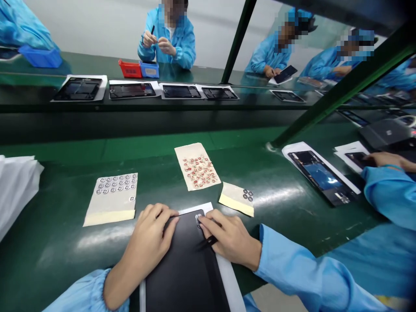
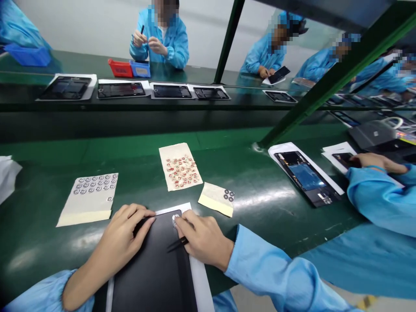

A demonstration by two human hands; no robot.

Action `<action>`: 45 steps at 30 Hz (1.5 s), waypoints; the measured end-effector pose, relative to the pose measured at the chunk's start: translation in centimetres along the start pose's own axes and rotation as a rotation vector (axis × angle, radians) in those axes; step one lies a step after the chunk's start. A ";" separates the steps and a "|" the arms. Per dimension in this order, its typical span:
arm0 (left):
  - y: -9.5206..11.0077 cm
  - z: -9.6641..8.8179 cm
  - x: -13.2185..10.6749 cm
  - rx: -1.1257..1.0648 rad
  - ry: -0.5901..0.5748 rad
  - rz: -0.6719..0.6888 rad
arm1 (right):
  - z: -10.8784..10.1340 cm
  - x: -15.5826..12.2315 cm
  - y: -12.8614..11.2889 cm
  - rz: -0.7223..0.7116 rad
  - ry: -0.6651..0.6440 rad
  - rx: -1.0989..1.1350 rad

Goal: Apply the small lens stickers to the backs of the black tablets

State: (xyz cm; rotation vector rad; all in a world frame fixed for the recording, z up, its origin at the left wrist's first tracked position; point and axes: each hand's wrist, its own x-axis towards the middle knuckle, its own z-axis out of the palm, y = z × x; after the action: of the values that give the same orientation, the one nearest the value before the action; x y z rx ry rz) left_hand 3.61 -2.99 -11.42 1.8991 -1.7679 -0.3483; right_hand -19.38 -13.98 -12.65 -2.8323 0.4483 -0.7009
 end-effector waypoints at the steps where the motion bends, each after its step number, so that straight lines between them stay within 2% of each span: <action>1: -0.1 0.0 0.0 -0.010 0.002 0.002 | -0.1 0.2 -0.3 0.013 -0.015 -0.009; 6: -0.2 0.0 0.1 -0.027 -0.014 0.002 | -0.2 0.5 -1.6 0.065 -0.053 -0.055; 10: -0.2 0.0 0.0 -0.039 -0.017 0.006 | -0.2 0.8 -1.6 0.089 -0.015 -0.092; 13: -0.2 0.0 0.1 -0.044 -0.015 0.005 | -0.2 1.2 -1.8 0.088 -0.056 -0.175; 18: -0.2 0.0 0.0 -0.024 -0.019 0.005 | 0.9 1.6 -3.7 0.101 -0.118 -0.389; 21: -0.3 -0.1 -0.2 -0.017 -0.028 0.012 | 1.4 1.7 -4.0 0.107 -0.129 -0.418; 24: -0.8 -0.5 -0.6 0.041 -0.001 0.004 | 0.9 1.6 -2.4 0.138 -0.139 -0.208; 26: -1.1 -0.8 -0.8 0.118 0.027 -0.029 | 0.3 1.5 -0.8 0.226 -0.104 -0.034; 29: -1.4 -1.2 -1.0 0.168 -0.004 -0.111 | -0.1 1.2 1.0 0.349 -0.079 -0.010; 33: -1.2 -1.5 -0.3 0.069 -0.108 -0.208 | -0.1 1.4 1.3 0.436 -0.213 0.044; 35: -1.1 -1.6 0.0 0.016 -0.103 -0.209 | -0.4 1.8 1.1 0.480 -0.197 0.187; 37: -1.1 -1.6 0.0 -0.023 -0.068 -0.190 | -0.9 2.1 1.0 0.527 -0.122 0.391; 39: -1.1 -1.8 -0.2 -0.062 -0.049 -0.192 | -1.5 2.4 0.8 0.654 -0.089 0.654; 43: -0.6 -2.4 -0.6 -0.181 -0.059 -0.170 | -2.1 2.8 0.4 1.085 -0.186 1.183; 45: -0.2 -2.8 -0.5 -0.240 -0.037 -0.109 | -2.1 2.9 0.3 1.162 -0.209 1.328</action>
State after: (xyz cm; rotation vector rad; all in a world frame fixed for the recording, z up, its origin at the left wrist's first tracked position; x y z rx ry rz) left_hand 5.21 -1.91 -9.26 1.8297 -1.5709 -0.6105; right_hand -18.03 -15.47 -9.68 -1.0769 0.9500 -0.2222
